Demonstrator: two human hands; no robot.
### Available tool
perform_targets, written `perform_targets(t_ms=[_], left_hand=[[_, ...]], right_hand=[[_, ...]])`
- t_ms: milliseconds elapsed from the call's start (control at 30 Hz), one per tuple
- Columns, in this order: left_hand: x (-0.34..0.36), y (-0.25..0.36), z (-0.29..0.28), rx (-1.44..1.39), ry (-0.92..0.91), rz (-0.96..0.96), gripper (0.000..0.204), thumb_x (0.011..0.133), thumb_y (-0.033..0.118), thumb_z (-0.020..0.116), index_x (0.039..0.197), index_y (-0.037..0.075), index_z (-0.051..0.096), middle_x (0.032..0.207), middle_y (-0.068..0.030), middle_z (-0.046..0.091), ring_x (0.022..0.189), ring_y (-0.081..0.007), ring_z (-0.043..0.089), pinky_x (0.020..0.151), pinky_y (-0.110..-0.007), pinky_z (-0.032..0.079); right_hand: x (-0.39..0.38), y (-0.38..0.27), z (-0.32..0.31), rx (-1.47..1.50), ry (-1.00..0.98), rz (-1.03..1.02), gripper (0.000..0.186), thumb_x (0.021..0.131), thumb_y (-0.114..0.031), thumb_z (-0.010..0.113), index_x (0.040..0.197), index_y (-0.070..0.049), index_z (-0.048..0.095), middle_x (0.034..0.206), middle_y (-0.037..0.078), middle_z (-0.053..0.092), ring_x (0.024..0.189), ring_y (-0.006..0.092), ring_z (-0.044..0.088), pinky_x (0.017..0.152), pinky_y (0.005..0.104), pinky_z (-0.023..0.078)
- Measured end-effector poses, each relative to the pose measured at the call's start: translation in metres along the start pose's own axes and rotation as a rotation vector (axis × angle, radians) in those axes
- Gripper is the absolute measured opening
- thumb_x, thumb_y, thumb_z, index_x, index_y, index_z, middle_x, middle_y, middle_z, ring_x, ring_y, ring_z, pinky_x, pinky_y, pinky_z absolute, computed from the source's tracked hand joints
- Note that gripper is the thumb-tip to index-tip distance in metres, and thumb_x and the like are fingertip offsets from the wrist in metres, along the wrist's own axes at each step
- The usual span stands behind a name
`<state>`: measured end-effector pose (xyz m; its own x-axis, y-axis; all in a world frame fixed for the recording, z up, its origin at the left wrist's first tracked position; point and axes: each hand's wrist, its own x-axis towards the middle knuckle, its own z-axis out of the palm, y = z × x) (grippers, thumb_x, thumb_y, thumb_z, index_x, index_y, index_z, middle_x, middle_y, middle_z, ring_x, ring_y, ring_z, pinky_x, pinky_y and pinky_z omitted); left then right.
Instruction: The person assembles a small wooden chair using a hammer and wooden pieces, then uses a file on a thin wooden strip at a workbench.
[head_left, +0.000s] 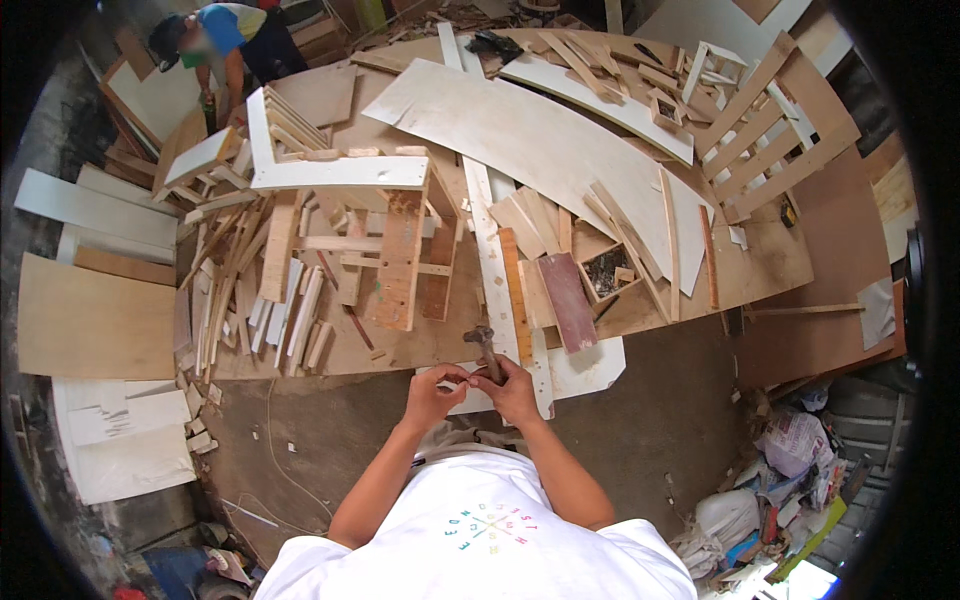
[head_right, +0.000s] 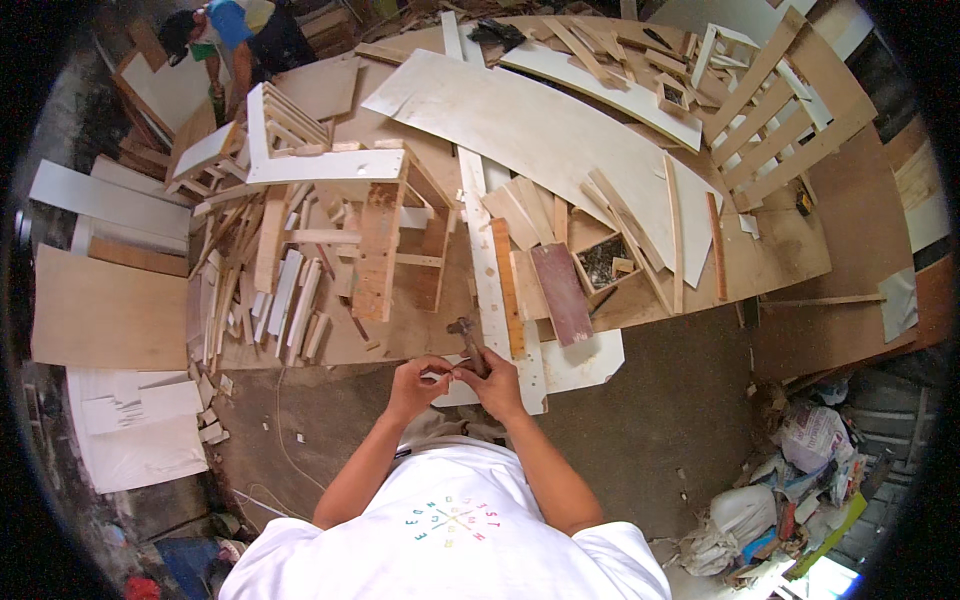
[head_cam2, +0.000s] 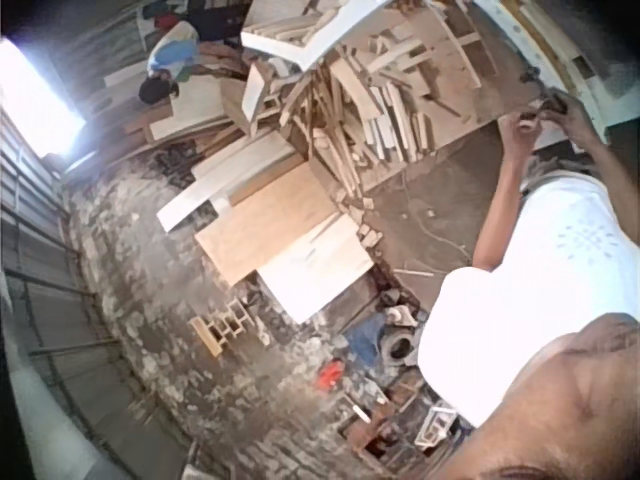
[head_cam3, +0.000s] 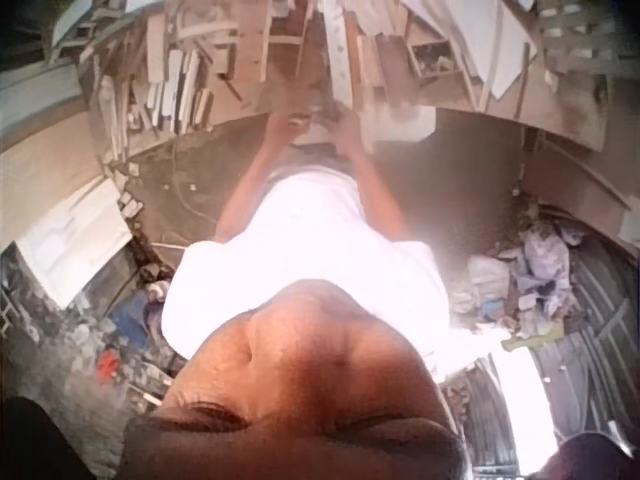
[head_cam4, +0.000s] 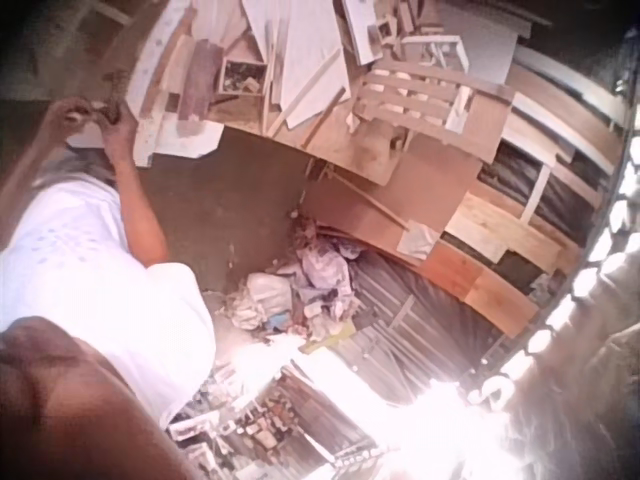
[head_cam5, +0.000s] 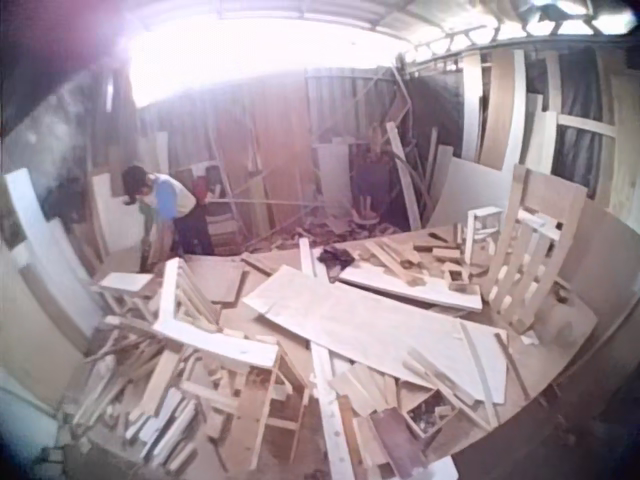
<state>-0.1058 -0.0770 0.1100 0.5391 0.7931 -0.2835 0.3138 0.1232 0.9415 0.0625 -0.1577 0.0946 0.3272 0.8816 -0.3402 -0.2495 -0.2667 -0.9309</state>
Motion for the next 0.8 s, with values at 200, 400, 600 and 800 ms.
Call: perform_targets(t_ms=[200, 400, 600, 800], left_hand=[[-0.001, -0.008, -0.063, -0.32, 0.106, -0.142, 0.014, 0.094, 0.003, 0.073, 0.105, -0.005, 0.07, 0.093, -0.0098, 0.075, 0.082, -0.0142, 0.072, 0.069, -0.027, 0.059], [0.02, -0.008, -0.114, -0.685, 0.05, -0.246, 0.025, 0.096, 0.012, 0.076, 0.116, -0.001, 0.07, 0.104, -0.0094, 0.076, 0.092, -0.0162, 0.073, 0.078, -0.029, 0.06], [0.049, -0.043, -0.184, -0.645, 0.006, -0.153, 0.02, 0.099, 0.013, 0.073, 0.116, 0.002, 0.07, 0.103, -0.0074, 0.075, 0.091, -0.0154, 0.072, 0.078, -0.031, 0.061], [0.112, -0.109, -0.243, -0.173, 0.137, 0.148, 0.017, 0.101, 0.014, 0.071, 0.114, 0.002, 0.07, 0.095, -0.0069, 0.073, 0.087, -0.0148, 0.07, 0.077, -0.031, 0.059]], right_hand=[[0.018, -0.023, 0.058, 0.0, -0.095, 0.028, 0.028, 0.091, -0.01, 0.081, 0.111, 0.0, 0.065, 0.095, 0.008, 0.078, 0.085, 0.0114, 0.072, 0.07, 0.0265, 0.055], [0.047, -0.022, 0.12, 0.301, -0.055, 0.161, 0.03, 0.09, -0.009, 0.08, 0.113, -0.003, 0.061, 0.094, 0.006, 0.077, 0.081, 0.0114, 0.074, 0.046, 0.0229, 0.043], [0.076, -0.011, 0.206, 0.528, 0.165, 0.307, 0.03, 0.093, -0.016, 0.079, 0.111, -0.006, 0.056, 0.102, 0.01, 0.075, 0.089, 0.0171, 0.076, 0.041, 0.0239, 0.037], [0.096, 0.012, 0.249, 0.245, 0.317, 0.302, 0.037, 0.095, -0.021, 0.078, 0.119, -0.007, 0.052, 0.101, 0.007, 0.071, 0.084, 0.0136, 0.072, 0.043, 0.0221, 0.04]])
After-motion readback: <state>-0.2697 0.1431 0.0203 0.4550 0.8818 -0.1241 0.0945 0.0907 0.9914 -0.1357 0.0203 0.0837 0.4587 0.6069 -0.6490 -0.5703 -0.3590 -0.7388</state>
